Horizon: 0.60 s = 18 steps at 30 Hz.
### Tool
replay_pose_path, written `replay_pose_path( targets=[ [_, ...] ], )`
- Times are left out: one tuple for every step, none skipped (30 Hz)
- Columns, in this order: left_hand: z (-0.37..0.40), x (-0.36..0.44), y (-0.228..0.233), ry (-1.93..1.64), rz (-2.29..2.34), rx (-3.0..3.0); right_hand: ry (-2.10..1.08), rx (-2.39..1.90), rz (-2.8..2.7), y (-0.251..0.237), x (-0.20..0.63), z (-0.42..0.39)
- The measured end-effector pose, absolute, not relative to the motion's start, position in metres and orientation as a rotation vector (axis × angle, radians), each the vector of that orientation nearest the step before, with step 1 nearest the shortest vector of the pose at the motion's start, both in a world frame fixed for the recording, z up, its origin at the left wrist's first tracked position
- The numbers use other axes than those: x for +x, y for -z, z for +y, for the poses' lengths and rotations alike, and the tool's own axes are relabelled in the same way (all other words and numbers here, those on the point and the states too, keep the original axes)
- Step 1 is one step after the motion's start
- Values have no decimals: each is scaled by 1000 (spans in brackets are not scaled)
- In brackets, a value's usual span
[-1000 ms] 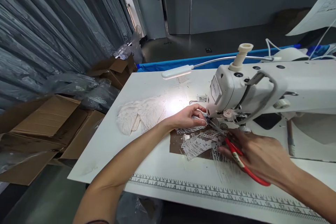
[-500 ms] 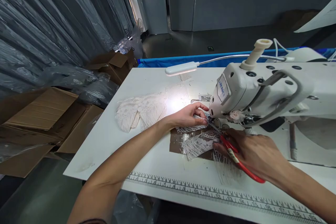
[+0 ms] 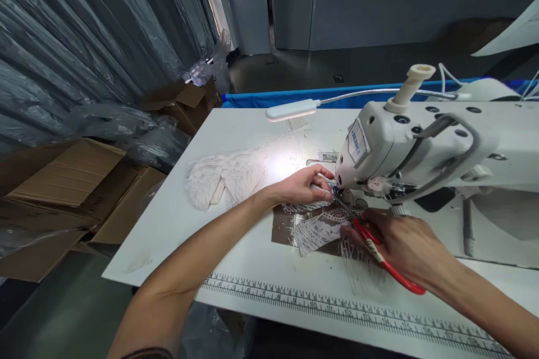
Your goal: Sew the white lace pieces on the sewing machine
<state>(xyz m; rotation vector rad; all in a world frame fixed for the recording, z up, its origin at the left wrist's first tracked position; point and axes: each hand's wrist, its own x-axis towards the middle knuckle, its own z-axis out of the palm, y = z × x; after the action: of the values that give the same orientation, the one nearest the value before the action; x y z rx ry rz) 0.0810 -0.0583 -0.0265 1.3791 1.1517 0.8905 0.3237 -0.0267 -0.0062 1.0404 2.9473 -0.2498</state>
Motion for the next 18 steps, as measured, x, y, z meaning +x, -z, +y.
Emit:
replay_pose_path(
  targets=[
    [-58, 81, 27, -883, 1152, 1388, 262, 1040, 2942, 6, 323, -26],
    [-58, 81, 28, -872, 1154, 1395, 246, 1038, 2940, 5, 324, -25],
    [-58, 80, 28, -860, 1154, 1402, 214, 1035, 2945, 4, 325, -24],
    [-58, 80, 28, -849, 1155, 1413, 185, 1028, 2956, 3, 327, -24],
    [-58, 79, 27, -839, 1154, 1435, 166, 1028, 2969, 2, 330, -24],
    [-58, 77, 25, -827, 1150, 1471, 162, 1037, 2976, 1, 335, -24],
    [-58, 75, 22, -817, 1153, 1524, 174, 1059, 2978, 2, 342, -26],
    [-58, 73, 19, -808, 1174, 1599, 188, 1100, 2973, 3, 351, -27],
    [-59, 70, 14, -796, 1220, 1694, 202, 1156, 2955, 5, 362, -28],
    [-59, 67, 9, -780, 1293, 1803, 216, 1220, 2933, 7, 375, -29],
    [-60, 65, 3, -762, 1384, 1915, 206, 1311, 2909, 11, 388, -29],
    [-61, 63, -3, -739, 1485, 2017, 200, 1402, 2879, 16, 402, -29],
    [-63, 62, -9, -702, 1582, 2101, 192, 1493, 2853, 21, 415, -28],
    [-65, 63, -13, -643, 1661, 2163, 158, 1587, 2854, 26, 427, -26],
    [-67, 65, -16, -568, 1723, 2209, 161, 1628, 2885, 31, 437, -23],
    [-69, 67, -17, -474, 1773, 2243, 173, 1627, 2924, 35, 446, -20],
    [-70, 70, -16, -371, 1814, 2274, 156, 1623, 2954, 39, 452, -17],
    [-71, 73, -13, -275, 1851, 2305, 134, 1597, 2992, 43, 456, -14]
  ],
)
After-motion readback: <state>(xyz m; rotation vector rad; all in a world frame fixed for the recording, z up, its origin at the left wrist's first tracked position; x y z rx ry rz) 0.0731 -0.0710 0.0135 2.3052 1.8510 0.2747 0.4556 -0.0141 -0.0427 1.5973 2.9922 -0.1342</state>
